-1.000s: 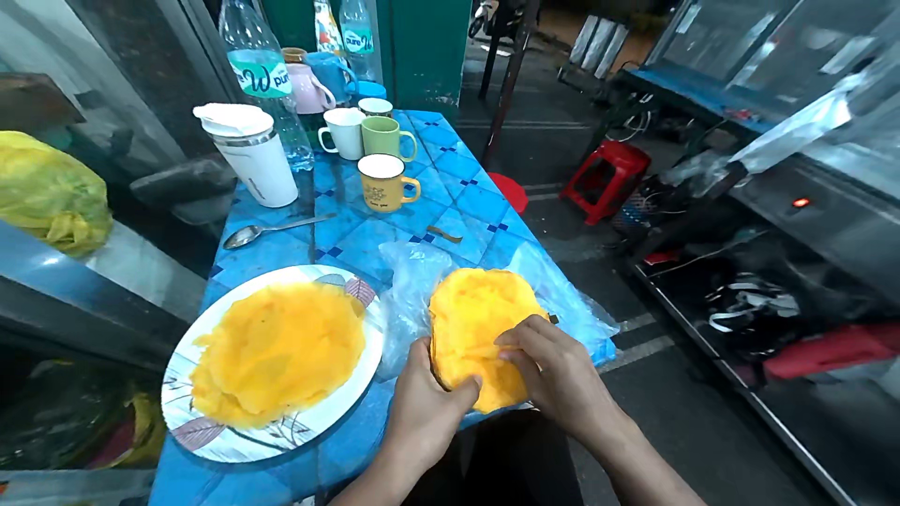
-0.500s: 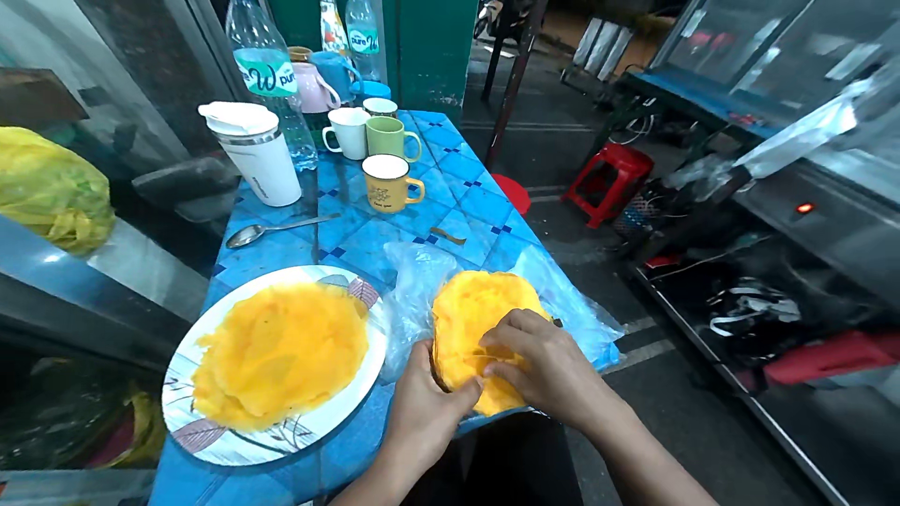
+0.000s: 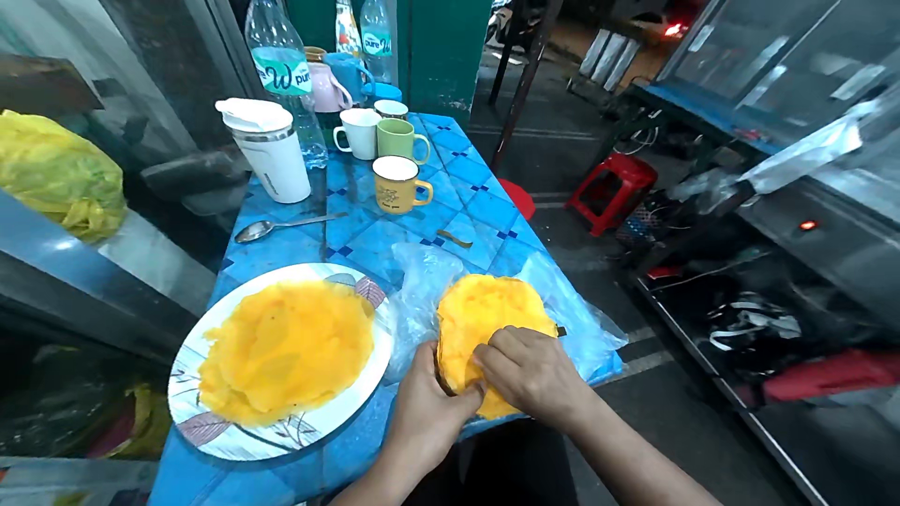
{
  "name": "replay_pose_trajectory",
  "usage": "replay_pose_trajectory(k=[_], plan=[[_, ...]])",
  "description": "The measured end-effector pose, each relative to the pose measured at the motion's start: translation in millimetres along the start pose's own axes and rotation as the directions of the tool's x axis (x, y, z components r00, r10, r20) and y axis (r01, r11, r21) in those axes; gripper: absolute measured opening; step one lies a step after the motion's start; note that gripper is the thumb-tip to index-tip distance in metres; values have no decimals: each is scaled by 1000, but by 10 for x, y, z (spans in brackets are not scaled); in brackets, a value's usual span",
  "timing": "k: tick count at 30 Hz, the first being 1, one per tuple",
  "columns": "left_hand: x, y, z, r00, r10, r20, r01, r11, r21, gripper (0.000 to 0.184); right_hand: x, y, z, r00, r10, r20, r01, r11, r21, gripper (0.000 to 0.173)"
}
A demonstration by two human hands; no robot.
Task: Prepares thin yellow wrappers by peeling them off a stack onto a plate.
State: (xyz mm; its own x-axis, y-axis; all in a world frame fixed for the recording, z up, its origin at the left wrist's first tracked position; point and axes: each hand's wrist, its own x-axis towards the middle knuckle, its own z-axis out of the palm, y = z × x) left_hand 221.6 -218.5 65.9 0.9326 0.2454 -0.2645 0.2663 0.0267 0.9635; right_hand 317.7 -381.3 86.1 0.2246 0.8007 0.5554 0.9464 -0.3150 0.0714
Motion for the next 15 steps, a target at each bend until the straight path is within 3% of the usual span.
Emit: replay_pose_trajectory(k=[3, 7, 15], plan=[[3, -1, 1, 1000, -3, 6, 3, 1000, -5, 67, -34, 15, 45, 998, 51, -25, -51, 998, 27, 16], [3, -9, -14, 1000, 1, 15, -1, 1000, -24, 67, 9, 107, -65, 996, 54, 68, -63, 988, 138, 19], [-1, -25, -5, 1000, 16, 4, -16, 1000, -22, 67, 43, 101, -59, 974, -208, 94, 204, 977, 56, 17]])
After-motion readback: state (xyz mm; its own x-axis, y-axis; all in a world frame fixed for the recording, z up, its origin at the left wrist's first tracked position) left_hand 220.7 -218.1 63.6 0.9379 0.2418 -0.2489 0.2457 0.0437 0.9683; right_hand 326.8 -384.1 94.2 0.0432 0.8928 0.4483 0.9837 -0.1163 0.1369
